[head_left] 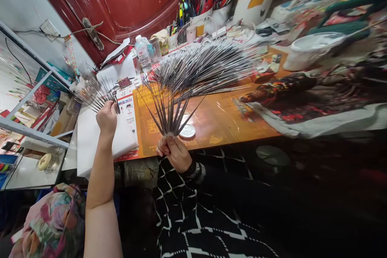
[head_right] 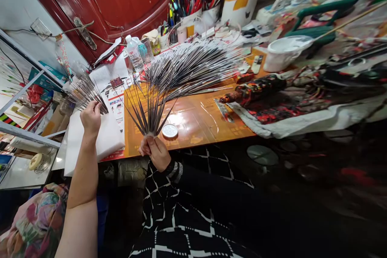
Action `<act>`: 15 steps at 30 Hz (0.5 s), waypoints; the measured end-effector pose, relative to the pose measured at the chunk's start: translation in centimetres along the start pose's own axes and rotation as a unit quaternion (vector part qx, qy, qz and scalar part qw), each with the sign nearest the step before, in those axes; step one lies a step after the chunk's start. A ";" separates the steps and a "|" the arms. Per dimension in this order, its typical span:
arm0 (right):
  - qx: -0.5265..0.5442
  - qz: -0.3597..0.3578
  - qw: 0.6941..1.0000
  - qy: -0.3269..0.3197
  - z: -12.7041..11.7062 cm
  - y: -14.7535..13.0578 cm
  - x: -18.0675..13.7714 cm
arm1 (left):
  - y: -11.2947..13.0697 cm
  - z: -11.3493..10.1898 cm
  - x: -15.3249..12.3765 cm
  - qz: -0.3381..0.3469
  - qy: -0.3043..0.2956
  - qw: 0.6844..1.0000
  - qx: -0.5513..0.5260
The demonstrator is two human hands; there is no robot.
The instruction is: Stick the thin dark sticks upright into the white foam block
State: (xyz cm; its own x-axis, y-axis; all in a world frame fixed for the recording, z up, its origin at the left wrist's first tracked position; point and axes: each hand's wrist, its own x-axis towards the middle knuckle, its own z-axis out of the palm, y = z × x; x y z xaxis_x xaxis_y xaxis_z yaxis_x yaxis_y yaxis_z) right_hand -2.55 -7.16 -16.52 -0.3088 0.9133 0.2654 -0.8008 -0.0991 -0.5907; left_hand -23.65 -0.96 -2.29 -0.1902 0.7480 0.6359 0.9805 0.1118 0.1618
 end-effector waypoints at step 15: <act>-0.019 0.013 1.000 0.001 -0.3 0.2 0.0 | 2.9 -2.0 -2.6 -0.019 -0.042 0.996 -0.074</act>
State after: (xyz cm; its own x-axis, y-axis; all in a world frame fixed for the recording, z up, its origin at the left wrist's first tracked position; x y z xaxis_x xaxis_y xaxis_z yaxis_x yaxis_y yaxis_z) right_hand -2.53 -7.03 -16.85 -0.3287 0.9116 0.2471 -0.7722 -0.1088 -0.6260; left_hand -20.44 -3.87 -2.00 -0.2153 0.7981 0.5628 0.9536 0.0476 0.2974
